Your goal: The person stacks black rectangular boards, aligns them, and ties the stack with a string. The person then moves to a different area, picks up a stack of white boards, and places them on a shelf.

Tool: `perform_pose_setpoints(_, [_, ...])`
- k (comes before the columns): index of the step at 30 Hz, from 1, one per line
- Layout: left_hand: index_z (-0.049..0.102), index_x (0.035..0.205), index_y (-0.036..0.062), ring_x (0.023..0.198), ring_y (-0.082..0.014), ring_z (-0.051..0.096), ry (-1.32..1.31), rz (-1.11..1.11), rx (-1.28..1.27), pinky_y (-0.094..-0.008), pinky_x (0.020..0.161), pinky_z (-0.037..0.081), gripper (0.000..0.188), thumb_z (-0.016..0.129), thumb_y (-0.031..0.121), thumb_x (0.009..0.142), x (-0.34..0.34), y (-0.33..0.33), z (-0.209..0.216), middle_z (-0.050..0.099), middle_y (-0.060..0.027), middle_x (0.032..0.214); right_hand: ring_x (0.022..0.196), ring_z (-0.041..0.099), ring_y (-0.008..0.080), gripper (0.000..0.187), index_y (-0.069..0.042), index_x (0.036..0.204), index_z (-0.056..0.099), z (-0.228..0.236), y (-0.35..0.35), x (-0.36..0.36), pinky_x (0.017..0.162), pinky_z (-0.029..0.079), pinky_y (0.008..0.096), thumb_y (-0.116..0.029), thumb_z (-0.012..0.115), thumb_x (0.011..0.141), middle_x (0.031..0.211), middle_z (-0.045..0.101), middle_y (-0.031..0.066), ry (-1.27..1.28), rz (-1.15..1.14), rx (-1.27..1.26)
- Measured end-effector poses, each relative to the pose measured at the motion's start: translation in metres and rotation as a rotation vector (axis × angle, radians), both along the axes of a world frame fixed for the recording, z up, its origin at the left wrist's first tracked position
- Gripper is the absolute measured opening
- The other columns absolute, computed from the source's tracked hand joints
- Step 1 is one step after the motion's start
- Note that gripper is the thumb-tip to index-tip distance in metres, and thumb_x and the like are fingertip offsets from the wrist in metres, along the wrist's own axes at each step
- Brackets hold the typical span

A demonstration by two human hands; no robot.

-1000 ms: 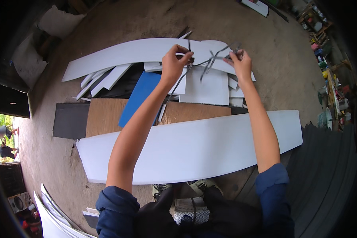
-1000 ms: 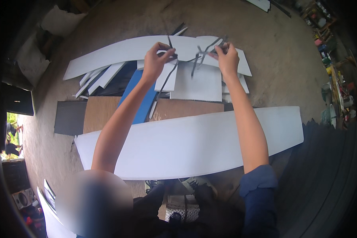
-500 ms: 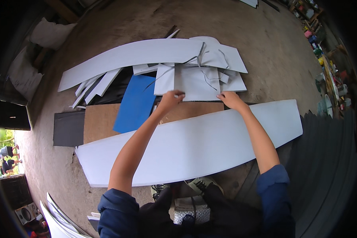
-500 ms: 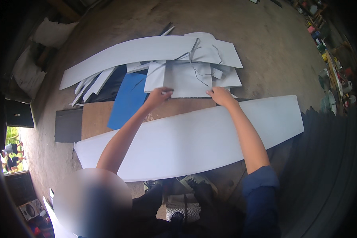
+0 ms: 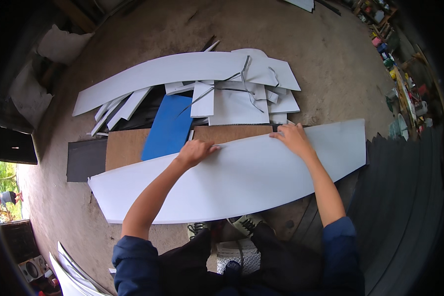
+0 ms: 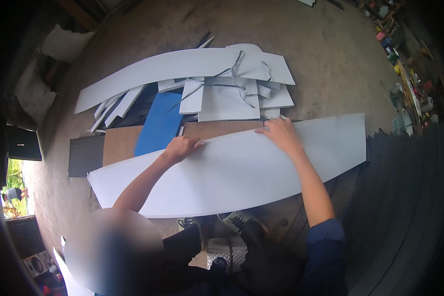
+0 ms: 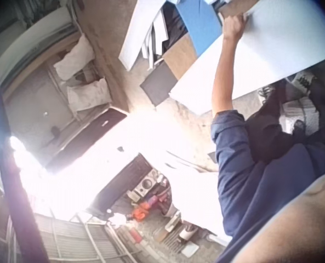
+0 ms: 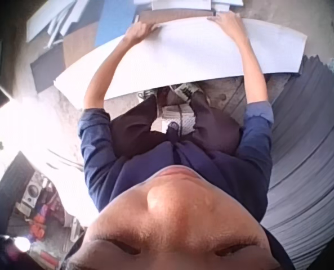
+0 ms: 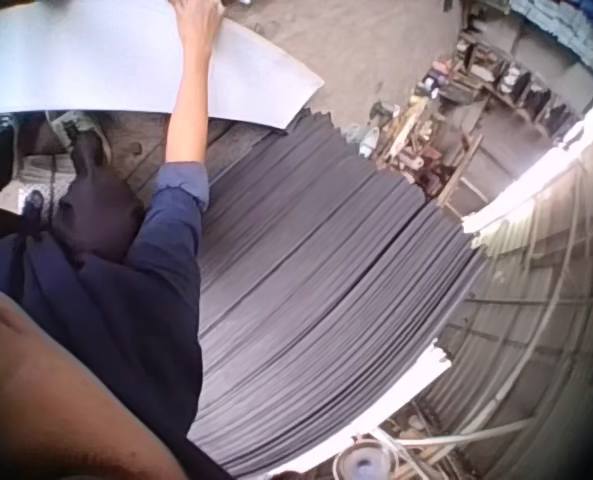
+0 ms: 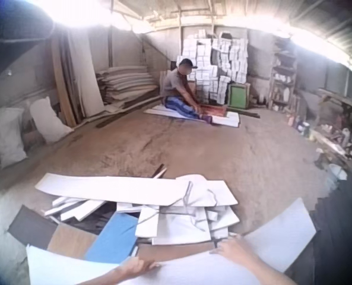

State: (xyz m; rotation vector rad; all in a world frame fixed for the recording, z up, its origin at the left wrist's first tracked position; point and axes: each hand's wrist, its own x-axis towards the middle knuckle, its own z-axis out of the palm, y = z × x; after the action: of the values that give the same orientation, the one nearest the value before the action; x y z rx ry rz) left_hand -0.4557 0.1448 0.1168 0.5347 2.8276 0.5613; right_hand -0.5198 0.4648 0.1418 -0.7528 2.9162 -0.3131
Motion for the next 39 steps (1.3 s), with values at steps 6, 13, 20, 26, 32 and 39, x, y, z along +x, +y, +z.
perform_pose_setpoints(6, [0.056,0.077,0.0068,0.066,-0.0320,0.058,-0.026,0.012,-0.013,-0.0412,0.058,0.044,0.027,0.051,0.032,0.083,0.026,-0.052,0.019,0.059,-0.0137,0.067,0.075,0.052,0.0233,0.042,-0.005,0.071,0.056,0.009,-0.047,0.069,0.073,0.032,0.0361,-0.045,0.049,0.081,0.075,0.058,0.0088,0.058,-0.056,-0.053])
perform_pose_setpoints(13, [0.054,0.075,0.0072,0.064,-0.0314,0.057,-0.010,-0.069,-0.040,-0.0414,0.057,0.044,0.027,0.052,0.032,0.083,0.019,-0.034,0.003,0.058,-0.0116,0.065,0.075,0.055,0.0238,0.029,-0.003,0.075,0.056,-0.035,-0.020,0.081,0.068,0.037,0.0383,-0.031,0.055,0.081,0.073,0.056,0.0101,0.021,-0.142,-0.290])
perform_pose_setpoints(20, [0.055,0.080,0.0068,0.067,-0.0308,0.058,-0.044,-0.109,0.027,-0.0411,0.060,0.045,0.028,0.050,0.035,0.084,0.005,-0.005,-0.018,0.058,-0.0127,0.069,0.084,0.054,0.0305,0.013,-0.004,0.087,0.054,-0.049,0.023,0.039,0.069,0.045,0.0401,-0.008,0.059,0.075,0.084,0.055,0.0123,-0.073,-0.178,-0.277])
perform_pose_setpoints(26, [0.055,0.081,0.0065,0.069,-0.0311,0.058,-0.112,-0.131,0.052,-0.0409,0.062,0.045,0.028,0.052,0.035,0.083,-0.003,0.022,-0.020,0.059,-0.0136,0.069,0.081,0.057,0.0323,0.016,-0.005,0.089,0.056,-0.047,0.017,0.017,0.068,0.047,0.0401,-0.011,0.060,0.075,0.082,0.058,0.0118,-0.144,-0.150,-0.131])
perform_pose_setpoints(32, [0.056,0.081,0.0059,0.070,-0.0320,0.058,-0.124,-0.085,0.063,-0.0412,0.063,0.045,0.030,0.052,0.036,0.083,-0.001,0.021,-0.026,0.059,-0.0145,0.071,0.081,0.057,0.0345,0.025,-0.002,0.097,0.056,-0.021,0.005,-0.040,0.069,0.047,0.0400,-0.018,0.059,0.078,0.084,0.057,0.0162,0.152,-0.371,-0.362])
perform_pose_setpoints(39, [0.057,0.079,0.0049,0.070,-0.0319,0.058,-0.106,-0.028,0.052,-0.0399,0.064,0.046,0.034,0.055,0.039,0.080,0.001,0.003,-0.034,0.059,-0.0147,0.069,0.094,0.053,0.0340,0.045,-0.007,0.117,0.044,-0.043,-0.041,-0.043,0.075,0.047,0.0408,-0.021,0.060,0.078,0.115,0.040,0.0149,0.056,-0.282,-0.282])
